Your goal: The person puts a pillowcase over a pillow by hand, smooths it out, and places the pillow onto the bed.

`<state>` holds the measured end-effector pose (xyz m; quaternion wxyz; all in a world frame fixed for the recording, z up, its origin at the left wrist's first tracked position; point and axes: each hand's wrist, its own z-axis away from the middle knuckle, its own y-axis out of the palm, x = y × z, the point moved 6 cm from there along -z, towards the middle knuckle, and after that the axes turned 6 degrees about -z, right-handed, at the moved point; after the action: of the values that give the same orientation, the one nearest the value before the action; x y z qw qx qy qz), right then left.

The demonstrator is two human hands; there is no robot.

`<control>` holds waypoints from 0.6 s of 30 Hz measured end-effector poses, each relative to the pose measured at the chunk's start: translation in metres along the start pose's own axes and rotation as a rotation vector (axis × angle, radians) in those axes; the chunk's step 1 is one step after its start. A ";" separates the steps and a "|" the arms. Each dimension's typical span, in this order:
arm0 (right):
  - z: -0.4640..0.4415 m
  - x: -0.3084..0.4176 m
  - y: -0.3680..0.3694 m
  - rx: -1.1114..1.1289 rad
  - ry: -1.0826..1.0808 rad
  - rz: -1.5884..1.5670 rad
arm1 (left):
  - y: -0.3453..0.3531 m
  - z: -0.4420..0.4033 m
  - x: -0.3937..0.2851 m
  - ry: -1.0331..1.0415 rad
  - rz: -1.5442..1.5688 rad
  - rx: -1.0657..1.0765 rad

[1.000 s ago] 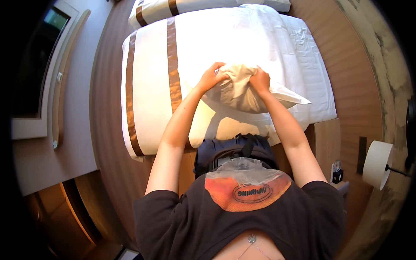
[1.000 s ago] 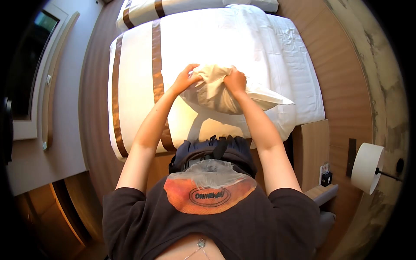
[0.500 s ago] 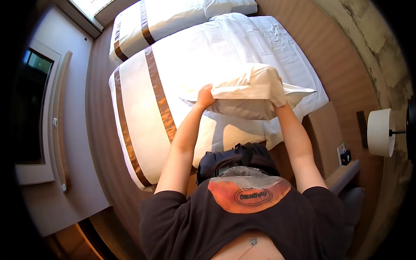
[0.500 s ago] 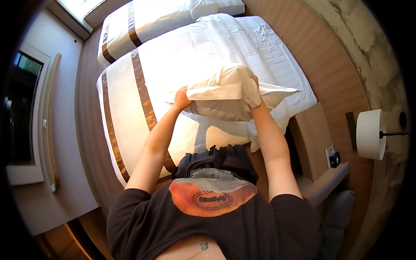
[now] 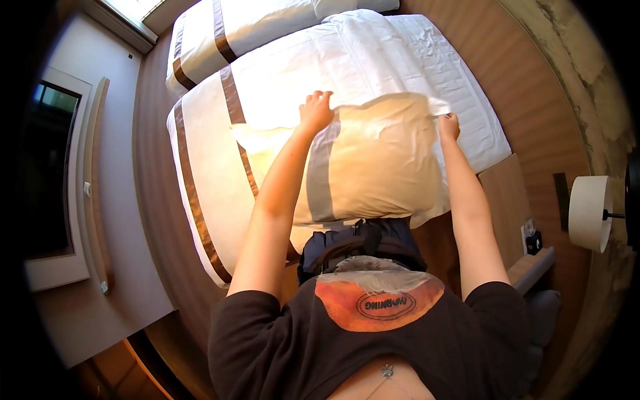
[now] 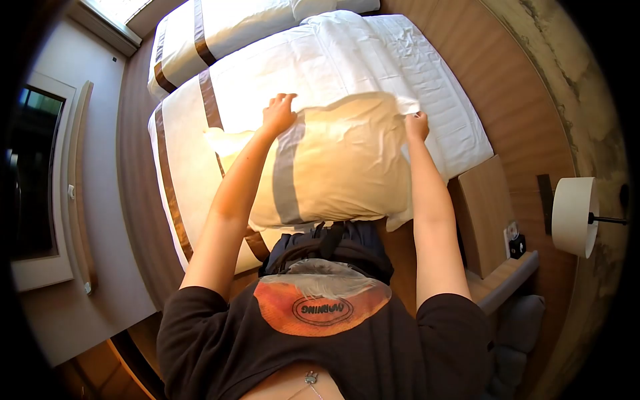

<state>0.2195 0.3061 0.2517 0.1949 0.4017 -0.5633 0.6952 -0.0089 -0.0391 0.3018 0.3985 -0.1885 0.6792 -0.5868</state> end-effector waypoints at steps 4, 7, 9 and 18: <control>0.037 -0.018 0.063 0.203 -0.141 0.179 | 0.065 0.025 0.063 -0.222 -0.082 0.057; 0.088 -0.029 0.117 0.508 -0.295 0.225 | 0.109 0.066 0.099 -0.338 -0.073 0.203; 0.123 -0.054 0.153 0.596 -0.472 0.375 | 0.142 0.096 0.122 -0.433 -0.104 0.272; 0.250 -0.031 0.255 1.084 -0.746 0.851 | 0.205 0.128 0.097 -0.297 -0.190 0.512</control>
<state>0.1379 0.0031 0.0786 -0.5139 0.3974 -0.2793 0.7071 0.0727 -0.1428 0.0771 0.4713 -0.2283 0.4230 -0.7395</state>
